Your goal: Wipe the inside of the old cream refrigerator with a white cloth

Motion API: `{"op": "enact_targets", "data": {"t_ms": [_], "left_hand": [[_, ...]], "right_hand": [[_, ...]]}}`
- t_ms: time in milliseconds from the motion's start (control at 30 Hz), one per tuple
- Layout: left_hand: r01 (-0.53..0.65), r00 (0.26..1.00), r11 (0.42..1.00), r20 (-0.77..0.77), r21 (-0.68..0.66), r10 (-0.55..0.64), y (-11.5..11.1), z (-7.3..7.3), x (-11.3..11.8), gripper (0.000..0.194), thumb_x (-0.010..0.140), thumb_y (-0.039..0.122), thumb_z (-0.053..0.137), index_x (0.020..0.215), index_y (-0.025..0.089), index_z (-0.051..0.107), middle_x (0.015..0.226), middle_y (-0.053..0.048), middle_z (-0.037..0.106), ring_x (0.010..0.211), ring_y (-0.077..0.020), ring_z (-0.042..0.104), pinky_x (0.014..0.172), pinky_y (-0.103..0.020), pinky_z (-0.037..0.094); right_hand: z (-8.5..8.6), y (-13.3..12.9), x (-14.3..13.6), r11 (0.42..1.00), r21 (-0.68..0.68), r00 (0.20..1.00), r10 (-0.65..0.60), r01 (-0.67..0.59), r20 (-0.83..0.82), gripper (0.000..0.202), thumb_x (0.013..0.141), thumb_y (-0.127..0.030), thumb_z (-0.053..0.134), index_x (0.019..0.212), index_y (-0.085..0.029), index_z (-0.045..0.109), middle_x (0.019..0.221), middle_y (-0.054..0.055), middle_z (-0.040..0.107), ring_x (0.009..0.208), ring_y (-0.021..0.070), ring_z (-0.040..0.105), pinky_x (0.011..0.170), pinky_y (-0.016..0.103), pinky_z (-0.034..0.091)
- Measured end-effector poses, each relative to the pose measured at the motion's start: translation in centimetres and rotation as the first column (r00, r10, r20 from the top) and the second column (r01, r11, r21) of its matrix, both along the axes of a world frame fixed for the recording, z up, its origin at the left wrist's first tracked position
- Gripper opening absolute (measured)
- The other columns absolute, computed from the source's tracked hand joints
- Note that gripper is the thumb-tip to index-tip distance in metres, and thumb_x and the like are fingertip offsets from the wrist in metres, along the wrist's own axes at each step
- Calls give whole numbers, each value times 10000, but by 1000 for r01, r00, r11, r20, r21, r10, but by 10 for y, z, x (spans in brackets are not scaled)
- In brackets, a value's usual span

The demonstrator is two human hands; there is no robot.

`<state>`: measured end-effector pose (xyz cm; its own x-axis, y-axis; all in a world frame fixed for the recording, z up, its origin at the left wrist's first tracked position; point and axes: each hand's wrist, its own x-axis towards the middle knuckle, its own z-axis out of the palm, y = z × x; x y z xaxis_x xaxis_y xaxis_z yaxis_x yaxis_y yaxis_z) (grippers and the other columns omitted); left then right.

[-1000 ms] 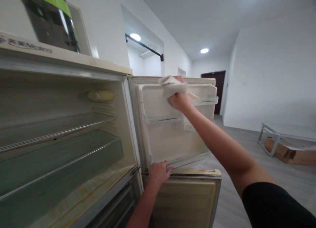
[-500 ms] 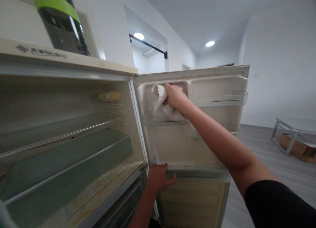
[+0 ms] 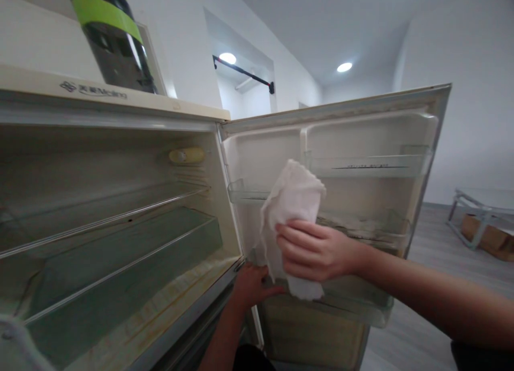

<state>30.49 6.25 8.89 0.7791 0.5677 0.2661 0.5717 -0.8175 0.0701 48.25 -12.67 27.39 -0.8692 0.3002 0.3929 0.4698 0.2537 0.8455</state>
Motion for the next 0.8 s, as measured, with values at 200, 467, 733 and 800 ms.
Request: {"op": "enact_targets", "data": {"t_ms": [200,467,733,800], "left_hand": [[16,1000,999,-20,47,-15,3,-6,7,740,706,938,478,795,230,674,779,-64,737,847,-292,687,813,-384,454],[-18,1000,997,-1,75,18,-3,-10,22,731,763,918,422,815,229,659,832,-72,752,892,-309,687,822,-393,455],[-36,999,999,-17,34,36,-8,-4,34,682,804,879,434,823,232,646,837,-81,757,898,-310,699,866,-397,458],[-37,999,999,-20,21,38,-7,-3,35,660,812,865,451,829,234,646,843,-80,758,911,-311,699,872,-394,456]], "right_hand": [[18,-13,56,779,-261,620,-616,570,-486,312,975,-154,443,1191,-222,657,1359,171,584,1194,342,586,949,516,534],[22,-2,98,691,-475,362,-705,545,-610,426,894,-302,554,1297,-170,604,1373,201,499,1227,387,517,991,516,481],[27,35,108,744,-603,545,-645,288,-535,292,879,-241,538,1135,-140,635,1399,179,482,1303,303,473,1117,453,411],[30,26,112,701,-612,490,-705,367,-514,303,871,-244,547,1145,-157,645,1433,164,468,1304,315,471,1093,460,433]]}}
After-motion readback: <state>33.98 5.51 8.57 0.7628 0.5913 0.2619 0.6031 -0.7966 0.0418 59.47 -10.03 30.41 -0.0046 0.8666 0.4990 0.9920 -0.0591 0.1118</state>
